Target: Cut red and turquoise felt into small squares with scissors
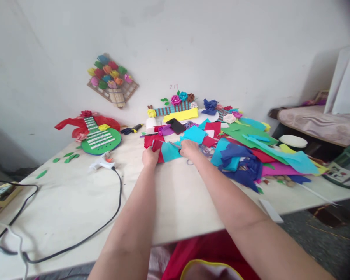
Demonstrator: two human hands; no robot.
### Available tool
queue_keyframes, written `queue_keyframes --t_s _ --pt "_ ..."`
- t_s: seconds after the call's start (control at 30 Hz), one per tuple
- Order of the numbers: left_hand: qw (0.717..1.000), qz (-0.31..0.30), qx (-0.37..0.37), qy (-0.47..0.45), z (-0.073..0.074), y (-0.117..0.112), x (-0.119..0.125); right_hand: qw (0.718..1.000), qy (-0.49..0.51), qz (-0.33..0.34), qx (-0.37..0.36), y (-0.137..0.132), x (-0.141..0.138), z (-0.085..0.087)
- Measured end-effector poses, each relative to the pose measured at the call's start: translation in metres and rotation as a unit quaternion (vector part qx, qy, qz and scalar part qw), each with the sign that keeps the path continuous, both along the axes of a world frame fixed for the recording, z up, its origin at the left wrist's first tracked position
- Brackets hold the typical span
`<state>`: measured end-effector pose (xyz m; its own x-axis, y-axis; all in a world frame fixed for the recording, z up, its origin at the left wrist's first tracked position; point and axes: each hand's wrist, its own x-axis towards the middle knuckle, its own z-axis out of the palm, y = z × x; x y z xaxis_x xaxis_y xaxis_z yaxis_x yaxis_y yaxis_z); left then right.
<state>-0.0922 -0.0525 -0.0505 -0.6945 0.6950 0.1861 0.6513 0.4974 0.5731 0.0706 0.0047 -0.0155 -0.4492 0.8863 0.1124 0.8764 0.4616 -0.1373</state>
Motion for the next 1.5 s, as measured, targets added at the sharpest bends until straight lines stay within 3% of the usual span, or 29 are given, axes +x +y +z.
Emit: queue_keyframes --t_s 0.33,0.57,0.7,0.87,1.03,1.3,1.5 --pt "1.000 0.005 0.022 -0.006 0.001 0.002 -0.002 0.988 0.132 -0.036 -0.067 0.026 0.014 -0.001" --pt "0.999 0.016 0.040 -0.012 -0.004 0.005 -0.006 0.957 0.231 -0.025 -0.176 0.038 0.021 -0.007" --pt "0.998 0.022 0.050 -0.017 -0.006 0.006 -0.008 0.955 0.245 -0.019 -0.168 0.042 0.019 -0.015" --pt "0.996 0.032 0.072 -0.036 -0.005 0.005 -0.009 0.964 0.254 0.019 -0.070 0.042 0.013 -0.028" --pt "0.990 0.053 0.113 -0.067 -0.004 0.004 -0.010 0.956 0.288 -0.023 -0.050 0.042 0.007 -0.032" --pt "0.980 0.064 0.158 -0.101 -0.006 0.004 -0.013 0.874 0.390 0.078 -0.281 0.022 0.009 -0.013" --pt "0.973 0.065 0.168 -0.147 -0.011 0.010 -0.018 0.793 0.301 0.197 -0.492 0.022 0.031 -0.008"
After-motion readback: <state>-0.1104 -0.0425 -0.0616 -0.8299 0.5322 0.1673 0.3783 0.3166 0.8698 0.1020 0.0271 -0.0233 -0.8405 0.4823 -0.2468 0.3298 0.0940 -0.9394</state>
